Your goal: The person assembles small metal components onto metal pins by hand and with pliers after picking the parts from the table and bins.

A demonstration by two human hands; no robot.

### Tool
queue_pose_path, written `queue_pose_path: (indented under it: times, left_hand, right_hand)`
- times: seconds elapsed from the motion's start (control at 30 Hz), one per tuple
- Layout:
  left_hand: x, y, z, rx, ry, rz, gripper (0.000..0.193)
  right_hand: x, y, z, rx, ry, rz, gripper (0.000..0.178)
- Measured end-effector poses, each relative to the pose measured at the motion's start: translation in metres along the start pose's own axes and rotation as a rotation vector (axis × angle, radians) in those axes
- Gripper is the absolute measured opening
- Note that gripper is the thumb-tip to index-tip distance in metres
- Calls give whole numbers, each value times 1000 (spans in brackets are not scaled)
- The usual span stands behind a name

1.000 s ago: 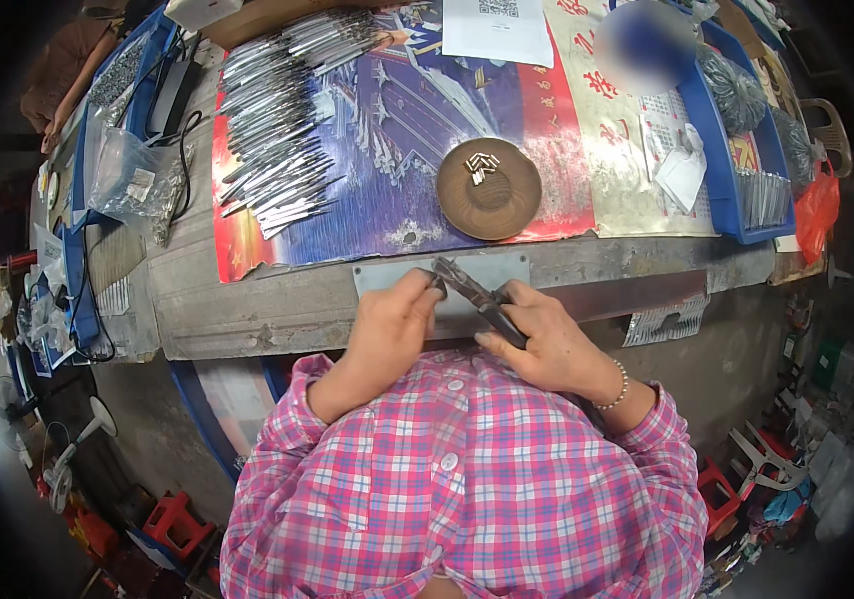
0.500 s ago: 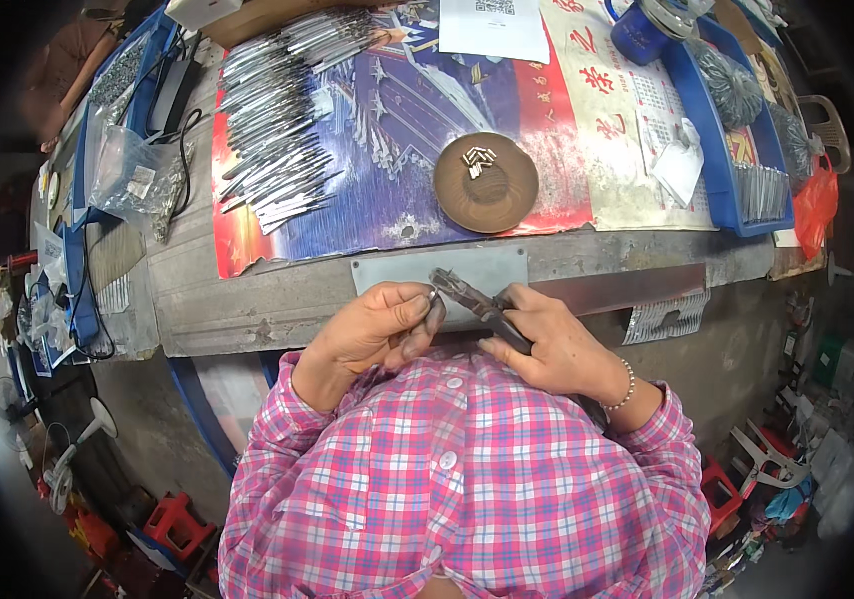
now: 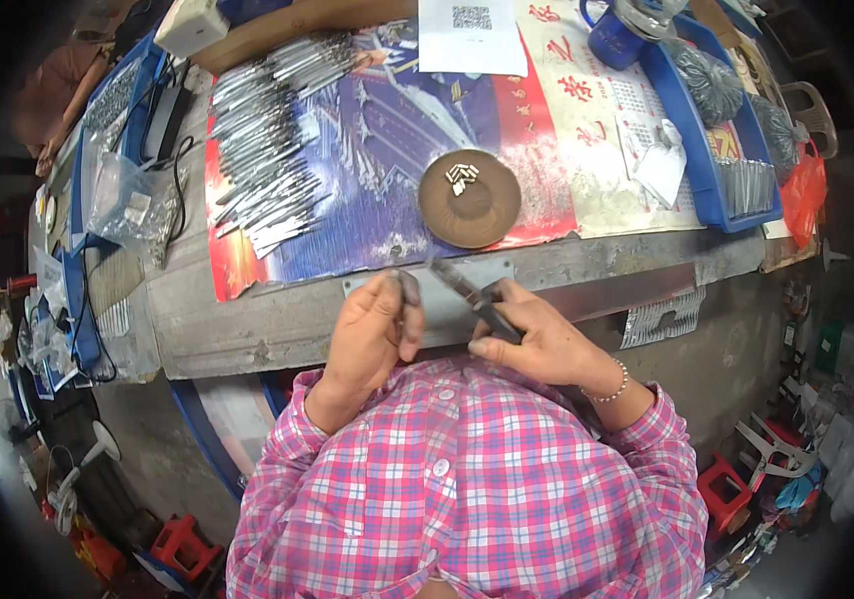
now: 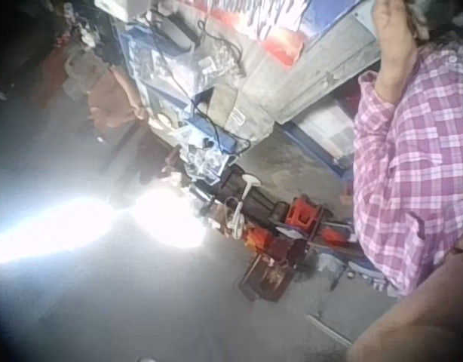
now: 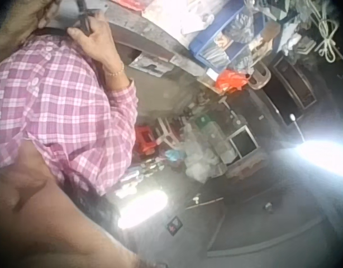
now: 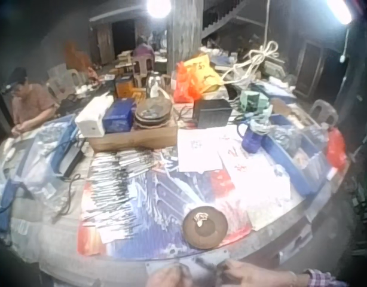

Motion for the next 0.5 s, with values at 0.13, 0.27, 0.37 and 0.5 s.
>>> queue_pose_path:
  times: [0.13,0.27,0.37,0.5]
  left_hand:
    - [-12,0,6,-8,74,28,30]
    - [-9,-5,26,173,51,-132,32]
    - [-12,-8,32,229,48,-172,34]
    - [-11,-10,38,254,-72,-228,37]
  right_hand:
    - [-25,-9,-50,-313,-257,160,33]
    - [-64,-7,-103,-642,-852,383,35]
    - [-68,0,-113,-653,-991,443,30]
    - [-16,13,-91,-624,-707,207,26]
Point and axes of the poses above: each hand's wrist, its own y-axis towards the middle knuckle, its own z-axis out of the palm, x = y × z, the point moved 4 cm from there along y, towards the middle knuckle, and after that the axes turned 10 degrees about x, right-handed, at the moved point
